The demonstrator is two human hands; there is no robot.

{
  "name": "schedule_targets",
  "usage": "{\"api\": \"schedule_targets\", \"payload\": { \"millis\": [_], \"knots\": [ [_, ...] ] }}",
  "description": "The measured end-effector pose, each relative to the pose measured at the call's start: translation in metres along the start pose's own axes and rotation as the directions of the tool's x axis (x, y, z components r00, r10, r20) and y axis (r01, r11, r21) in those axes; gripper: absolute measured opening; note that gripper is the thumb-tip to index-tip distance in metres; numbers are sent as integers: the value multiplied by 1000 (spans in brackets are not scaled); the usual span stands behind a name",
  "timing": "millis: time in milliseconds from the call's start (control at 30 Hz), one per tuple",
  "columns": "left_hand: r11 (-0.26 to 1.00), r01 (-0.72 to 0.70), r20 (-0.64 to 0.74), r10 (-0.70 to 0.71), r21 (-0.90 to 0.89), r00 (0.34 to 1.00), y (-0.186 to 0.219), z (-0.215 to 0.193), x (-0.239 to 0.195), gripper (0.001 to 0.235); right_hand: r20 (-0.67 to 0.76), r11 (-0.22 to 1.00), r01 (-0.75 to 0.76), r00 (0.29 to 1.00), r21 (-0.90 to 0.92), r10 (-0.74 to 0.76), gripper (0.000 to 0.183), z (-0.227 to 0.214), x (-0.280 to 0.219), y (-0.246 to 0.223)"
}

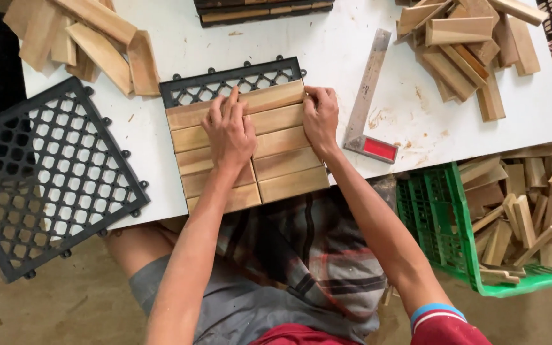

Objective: Assembling modular wooden floor tiles by manually placing wood slats into a plastic interlocking grid.

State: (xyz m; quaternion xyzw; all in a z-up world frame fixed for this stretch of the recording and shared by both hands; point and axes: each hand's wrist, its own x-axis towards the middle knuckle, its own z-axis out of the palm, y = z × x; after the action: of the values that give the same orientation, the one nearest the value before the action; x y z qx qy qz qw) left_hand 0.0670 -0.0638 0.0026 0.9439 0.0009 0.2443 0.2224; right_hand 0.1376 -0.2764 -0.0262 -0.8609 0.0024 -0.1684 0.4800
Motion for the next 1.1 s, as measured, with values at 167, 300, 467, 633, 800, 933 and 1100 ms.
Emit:
{"api": "schedule_targets", "payload": {
  "millis": [167,300,467,633,800,933,1100],
  "knots": [
    [997,-77,122,75,9,990,-6,6,2,44,-54,995,-24,998,101,30,28,-8,-2,-11],
    [990,-135,151,138,-31,979,-7,5,1,46,-99,990,87,992,112,-76,27,-5,-7,-21],
    [985,-172,175,173,-22,969,-3,2,2,48,286,910,255,944,-325,-163,46,-6,-16,-56],
    [987,-158,193,150,24,970,4,0,1,49,170,966,257,952,-1,-253,44,-2,-8,-28],
    [994,-105,221,106,-15,970,2,1,0,53,-109,967,-47,991,250,76,30,-11,-7,4],
    [989,-145,128,144,-4,981,-2,6,-3,29,-28,975,-55,998,215,62,35,-22,-7,-10],
    [961,-277,64,276,9,959,0,0,0,23,31,988,32,999,154,-37,41,-28,-6,-12]
  ]
}}
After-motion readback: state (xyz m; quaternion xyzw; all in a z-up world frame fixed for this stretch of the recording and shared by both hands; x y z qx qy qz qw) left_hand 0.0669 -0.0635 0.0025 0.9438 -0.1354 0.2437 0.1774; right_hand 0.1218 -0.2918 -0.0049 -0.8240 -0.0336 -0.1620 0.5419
